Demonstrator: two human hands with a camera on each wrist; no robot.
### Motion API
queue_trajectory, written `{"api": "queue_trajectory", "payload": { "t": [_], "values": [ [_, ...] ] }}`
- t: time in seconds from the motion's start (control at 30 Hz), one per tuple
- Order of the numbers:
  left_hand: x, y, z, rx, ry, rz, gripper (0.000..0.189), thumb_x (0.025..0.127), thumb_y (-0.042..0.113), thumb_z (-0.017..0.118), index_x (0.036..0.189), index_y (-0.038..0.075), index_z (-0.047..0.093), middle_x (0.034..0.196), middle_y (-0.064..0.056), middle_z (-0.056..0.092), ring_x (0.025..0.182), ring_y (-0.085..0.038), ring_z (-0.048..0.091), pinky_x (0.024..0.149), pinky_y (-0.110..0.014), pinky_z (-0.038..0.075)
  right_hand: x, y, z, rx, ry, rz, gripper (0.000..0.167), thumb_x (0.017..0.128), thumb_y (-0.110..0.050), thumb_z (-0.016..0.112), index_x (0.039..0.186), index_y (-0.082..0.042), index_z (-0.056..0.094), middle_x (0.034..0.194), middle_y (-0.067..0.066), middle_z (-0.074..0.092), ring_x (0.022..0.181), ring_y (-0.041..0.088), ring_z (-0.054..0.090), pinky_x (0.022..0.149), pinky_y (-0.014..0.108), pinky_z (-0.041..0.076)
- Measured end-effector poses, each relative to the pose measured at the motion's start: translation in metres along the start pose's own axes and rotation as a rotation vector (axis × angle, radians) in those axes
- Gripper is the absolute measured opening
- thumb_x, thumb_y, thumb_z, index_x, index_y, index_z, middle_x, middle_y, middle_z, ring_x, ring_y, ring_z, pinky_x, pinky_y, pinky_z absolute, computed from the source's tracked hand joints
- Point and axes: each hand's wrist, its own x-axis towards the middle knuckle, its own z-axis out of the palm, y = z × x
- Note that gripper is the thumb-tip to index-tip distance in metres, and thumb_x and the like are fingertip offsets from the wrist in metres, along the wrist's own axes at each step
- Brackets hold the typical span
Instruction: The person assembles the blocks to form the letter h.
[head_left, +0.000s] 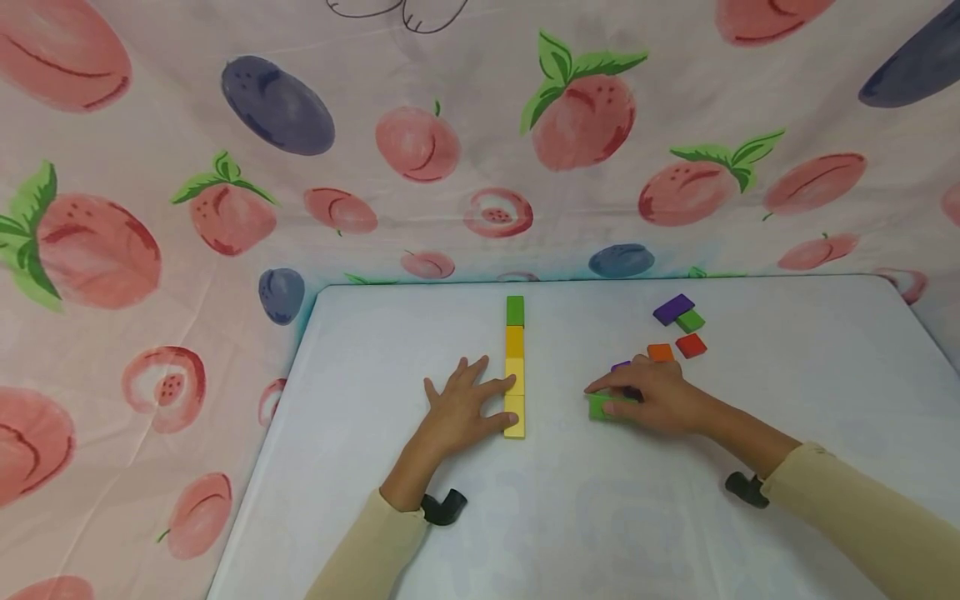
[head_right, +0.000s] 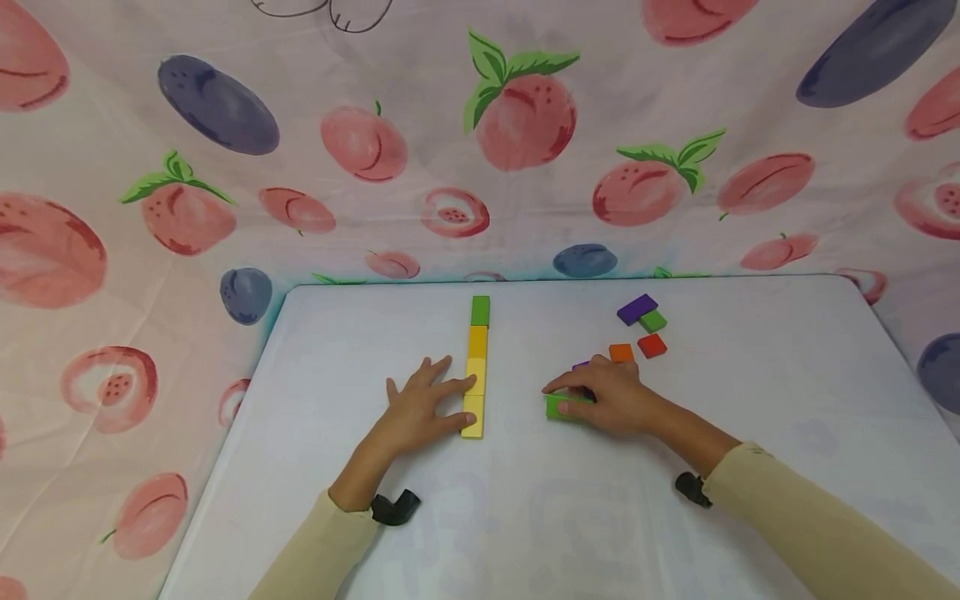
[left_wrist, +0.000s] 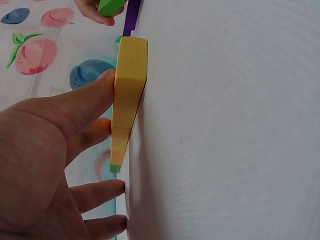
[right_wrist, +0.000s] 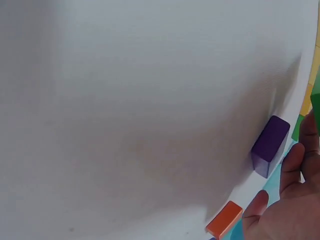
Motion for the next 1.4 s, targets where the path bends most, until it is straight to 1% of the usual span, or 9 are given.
{"api": "queue_trajectory", "payload": {
  "t": [0.1,0.2,0.4,0.57,0.67,0.83,0.93,1.2,1.4],
  "values": [
    [0.0,0.0,0.0,-0.001,0.001,0.0,0.056,0.091,0.05,0.073,0.143,0.035,0.06,0.166,-0.009,0.034,0.157,-0.04,0.018,0.108,-0.087,0.002,0.0,-0.003,-0.001,0.023,0.028,-0.011,0.026,0.093,-0.031,0.074,0.119,-0.037,0.071,0.094,-0.02,0.065,0.088,0.009,0.051,0.076,0.036,0.032],
    [0.0,0.001,0.0,-0.001,-0.001,-0.002,0.056,0.091,0.05,0.073,0.143,0.036,0.06,0.167,-0.009,0.033,0.157,-0.04,0.018,0.108,-0.087,0.002,0.001,-0.005,-0.002,0.067,0.029,-0.003,0.024,0.094,-0.027,0.073,0.116,-0.032,0.067,0.086,-0.017,0.06,0.085,0.011,0.052,0.075,0.034,0.038],
    [0.0,0.0,0.0,0.001,-0.002,-0.007,0.056,0.091,0.05,0.073,0.143,0.036,0.06,0.167,-0.008,0.033,0.158,-0.04,0.018,0.108,-0.087,0.002,0.002,-0.007,0.0,0.212,0.036,0.03,0.03,0.094,-0.022,0.074,0.12,-0.021,0.06,0.088,-0.009,0.065,0.082,0.012,0.06,0.072,0.024,0.053],
    [0.0,0.0,0.0,-0.001,0.0,-0.005,0.056,0.09,0.05,0.073,0.143,0.036,0.06,0.167,-0.008,0.033,0.157,-0.04,0.018,0.108,-0.087,0.002,0.003,-0.008,0.001,0.202,0.109,0.066,0.031,0.095,-0.022,0.073,0.124,-0.02,0.064,0.085,-0.01,0.065,0.081,0.011,0.061,0.073,0.023,0.054],
    [0.0,0.0,0.001,-0.004,0.002,-0.005,0.056,0.09,0.05,0.073,0.143,0.036,0.06,0.167,-0.009,0.033,0.157,-0.04,0.018,0.107,-0.087,0.002,0.003,-0.009,0.002,0.219,0.131,0.105,0.027,0.094,-0.023,0.074,0.12,-0.021,0.065,0.086,-0.008,0.068,0.08,0.011,0.063,0.07,0.024,0.056],
    [0.001,-0.001,0.001,0.003,0.005,-0.003,0.056,0.09,0.05,0.073,0.143,0.036,0.06,0.167,-0.009,0.034,0.157,-0.04,0.018,0.107,-0.087,0.002,0.003,-0.012,0.003,0.358,0.096,0.186,0.032,0.093,-0.027,0.076,0.121,-0.019,0.063,0.09,0.0,0.072,0.074,0.017,0.067,0.061,0.029,0.058],
    [0.001,-0.001,0.001,0.008,0.002,-0.005,0.057,0.09,0.05,0.073,0.143,0.036,0.06,0.167,-0.009,0.033,0.157,-0.04,0.018,0.108,-0.087,0.002,0.003,-0.014,0.004,0.422,0.077,0.207,0.035,0.093,-0.028,0.077,0.122,-0.019,0.062,0.092,0.003,0.073,0.074,0.02,0.068,0.059,0.033,0.06],
    [0.001,0.0,0.001,0.009,-0.002,-0.008,0.057,0.091,0.05,0.073,0.144,0.036,0.059,0.167,-0.009,0.033,0.157,-0.041,0.018,0.108,-0.087,0.002,0.002,-0.018,0.003,0.375,0.135,0.18,0.032,0.093,-0.024,0.076,0.122,-0.019,0.062,0.089,0.002,0.069,0.075,0.021,0.067,0.055,0.032,0.059],
    [0.001,0.0,0.001,0.017,-0.001,-0.006,0.057,0.091,0.051,0.072,0.144,0.036,0.059,0.167,-0.009,0.033,0.157,-0.041,0.018,0.108,-0.087,0.003,0.0,-0.019,0.001,0.351,0.132,0.176,0.031,0.093,-0.023,0.076,0.121,-0.018,0.063,0.091,0.002,0.071,0.08,0.018,0.068,0.058,0.029,0.06]
  ]
}}
